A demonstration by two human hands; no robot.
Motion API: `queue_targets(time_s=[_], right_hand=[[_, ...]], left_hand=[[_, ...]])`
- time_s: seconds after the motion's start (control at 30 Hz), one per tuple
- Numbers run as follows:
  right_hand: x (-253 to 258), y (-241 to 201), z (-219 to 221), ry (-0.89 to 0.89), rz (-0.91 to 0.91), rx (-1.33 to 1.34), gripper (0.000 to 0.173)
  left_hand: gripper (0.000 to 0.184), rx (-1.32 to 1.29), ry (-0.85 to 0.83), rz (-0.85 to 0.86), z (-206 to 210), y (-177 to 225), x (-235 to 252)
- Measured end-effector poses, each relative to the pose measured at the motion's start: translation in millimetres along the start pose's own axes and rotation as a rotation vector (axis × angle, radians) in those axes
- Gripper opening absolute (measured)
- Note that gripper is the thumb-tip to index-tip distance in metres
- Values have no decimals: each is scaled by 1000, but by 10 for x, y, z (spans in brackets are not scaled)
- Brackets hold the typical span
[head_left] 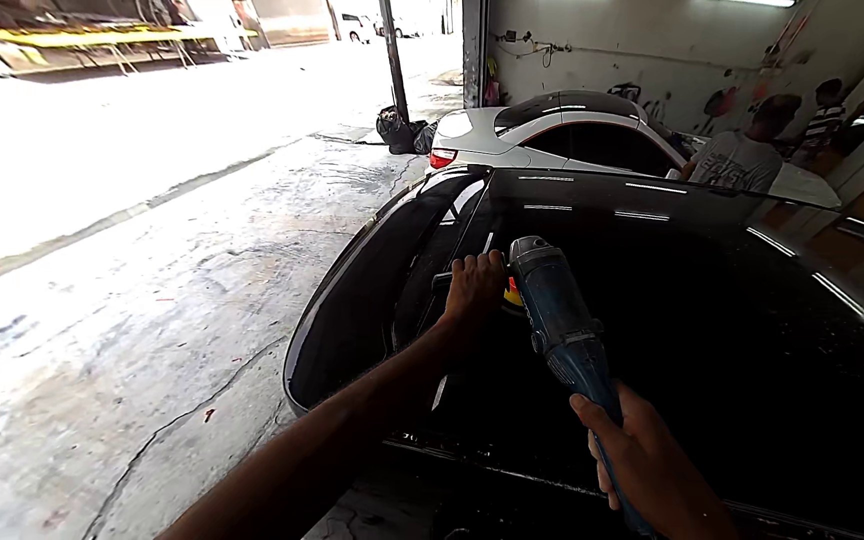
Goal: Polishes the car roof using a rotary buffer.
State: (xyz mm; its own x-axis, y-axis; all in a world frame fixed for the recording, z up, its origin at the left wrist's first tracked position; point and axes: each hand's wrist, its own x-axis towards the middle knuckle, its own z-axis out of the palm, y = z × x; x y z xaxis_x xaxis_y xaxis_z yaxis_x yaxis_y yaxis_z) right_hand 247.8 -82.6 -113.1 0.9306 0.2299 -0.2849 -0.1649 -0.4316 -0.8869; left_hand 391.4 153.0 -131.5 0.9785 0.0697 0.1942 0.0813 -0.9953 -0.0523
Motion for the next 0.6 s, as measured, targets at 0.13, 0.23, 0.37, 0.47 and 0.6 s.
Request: queue_targets(time_s=[0.13, 0.23, 0.37, 0.47, 0.6], right_hand=[[50, -112, 172, -68, 2, -41, 40], [57, -174, 277, -103, -2, -88, 42], [18, -191, 369, -135, -5, -129, 46], [-48, -169, 405, -154, -17, -151, 48], [-144, -135, 400, -167, -7, -156, 49]], left_hand=[[23, 10, 5, -54, 30, -314, -131], [24, 5, 24, -90, 78, -509, -239], [34, 32, 24, -123, 96, -656, -409], [26, 29, 22, -161, 130, -711, -522], [27, 64, 23, -171, 164, -724, -611]])
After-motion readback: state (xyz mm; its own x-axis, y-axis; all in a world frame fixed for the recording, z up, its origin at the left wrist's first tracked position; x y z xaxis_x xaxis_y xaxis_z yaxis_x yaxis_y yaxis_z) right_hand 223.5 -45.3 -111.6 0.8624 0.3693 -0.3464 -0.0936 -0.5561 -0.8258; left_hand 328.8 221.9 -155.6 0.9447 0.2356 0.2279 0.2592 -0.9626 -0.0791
